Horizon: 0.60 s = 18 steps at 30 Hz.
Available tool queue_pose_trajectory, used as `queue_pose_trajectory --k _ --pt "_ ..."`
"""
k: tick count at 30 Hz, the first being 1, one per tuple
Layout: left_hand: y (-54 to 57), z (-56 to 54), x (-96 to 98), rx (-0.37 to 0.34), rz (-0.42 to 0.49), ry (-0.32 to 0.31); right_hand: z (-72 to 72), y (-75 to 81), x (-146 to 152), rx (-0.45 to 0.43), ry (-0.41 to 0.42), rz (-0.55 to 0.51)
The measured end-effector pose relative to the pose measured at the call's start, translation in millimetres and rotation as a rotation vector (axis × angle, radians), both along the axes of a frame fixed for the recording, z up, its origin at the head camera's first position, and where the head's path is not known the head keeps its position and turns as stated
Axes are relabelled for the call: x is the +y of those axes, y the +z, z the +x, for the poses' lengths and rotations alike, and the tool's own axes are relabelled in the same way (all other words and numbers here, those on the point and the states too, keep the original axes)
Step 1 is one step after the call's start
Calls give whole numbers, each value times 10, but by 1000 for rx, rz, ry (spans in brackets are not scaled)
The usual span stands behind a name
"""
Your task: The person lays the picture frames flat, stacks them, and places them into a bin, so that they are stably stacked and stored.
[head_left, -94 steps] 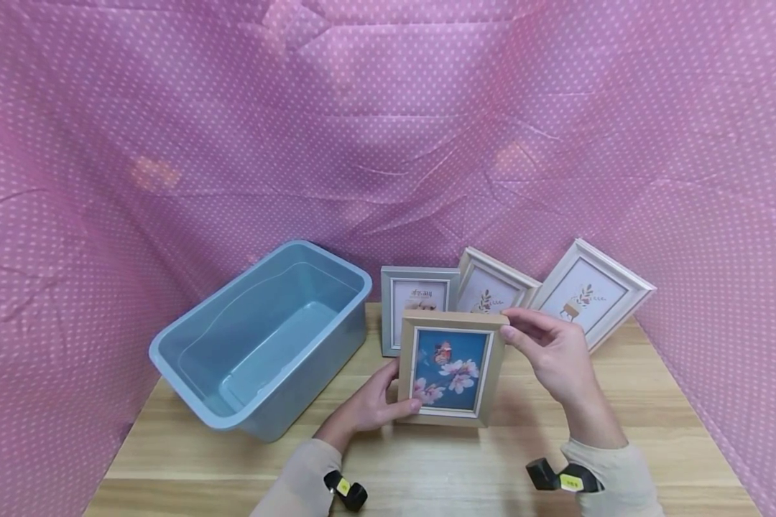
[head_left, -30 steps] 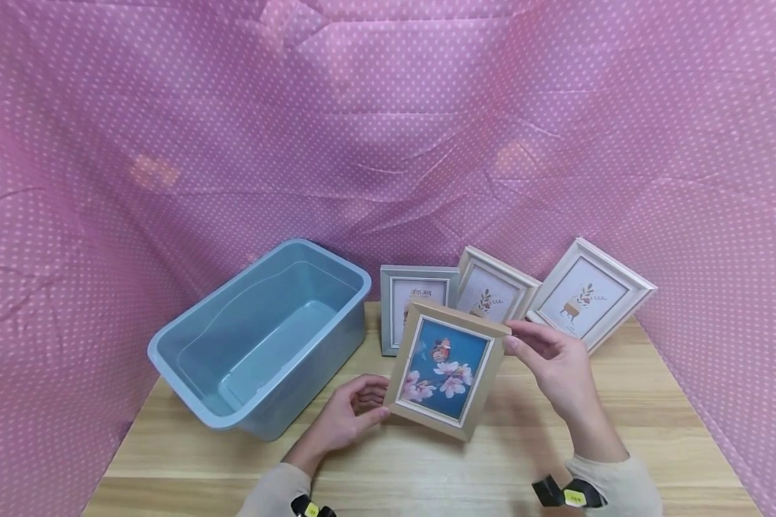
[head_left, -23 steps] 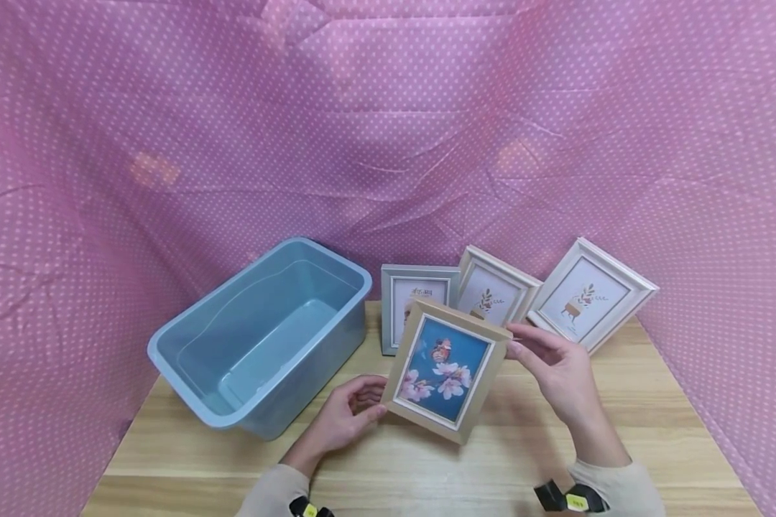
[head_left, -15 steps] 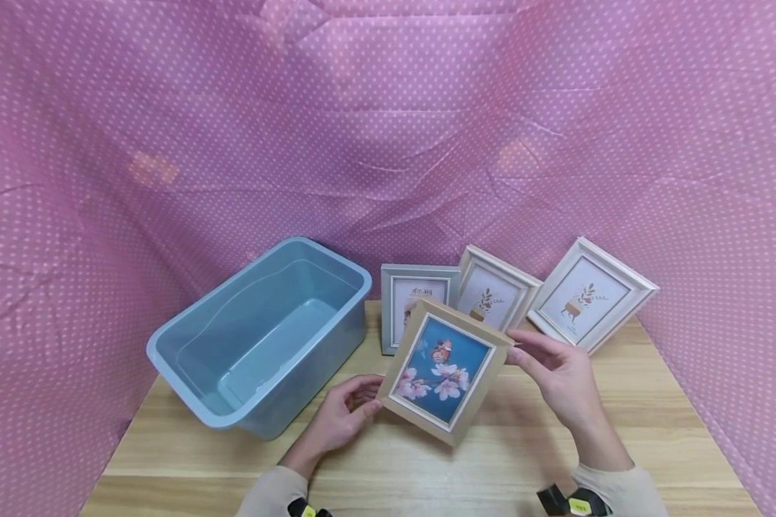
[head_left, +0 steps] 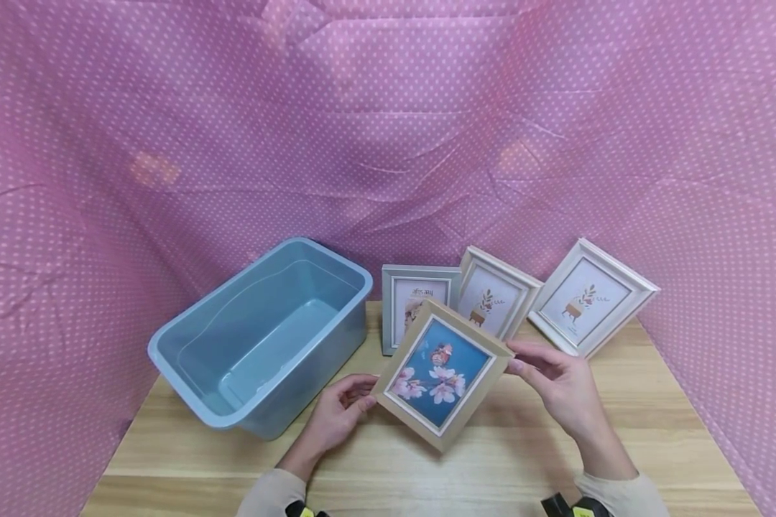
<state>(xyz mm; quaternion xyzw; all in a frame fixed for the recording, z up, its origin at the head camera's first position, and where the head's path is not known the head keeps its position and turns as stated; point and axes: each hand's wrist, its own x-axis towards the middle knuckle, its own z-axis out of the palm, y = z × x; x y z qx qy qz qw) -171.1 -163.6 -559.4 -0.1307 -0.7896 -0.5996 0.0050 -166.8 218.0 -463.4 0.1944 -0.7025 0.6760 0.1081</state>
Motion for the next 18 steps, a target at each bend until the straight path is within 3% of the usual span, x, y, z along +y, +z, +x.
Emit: queue_pose_trajectory --k 4,11,18 --pt "10 9 18 1 18 33 22 -20 9 -6 -12 19" --pt "7 10 22 93 102 55 55 -70 10 17 -7 -26" --pt "8 18 37 68 126 123 93 -142 4 49 -16 -39"
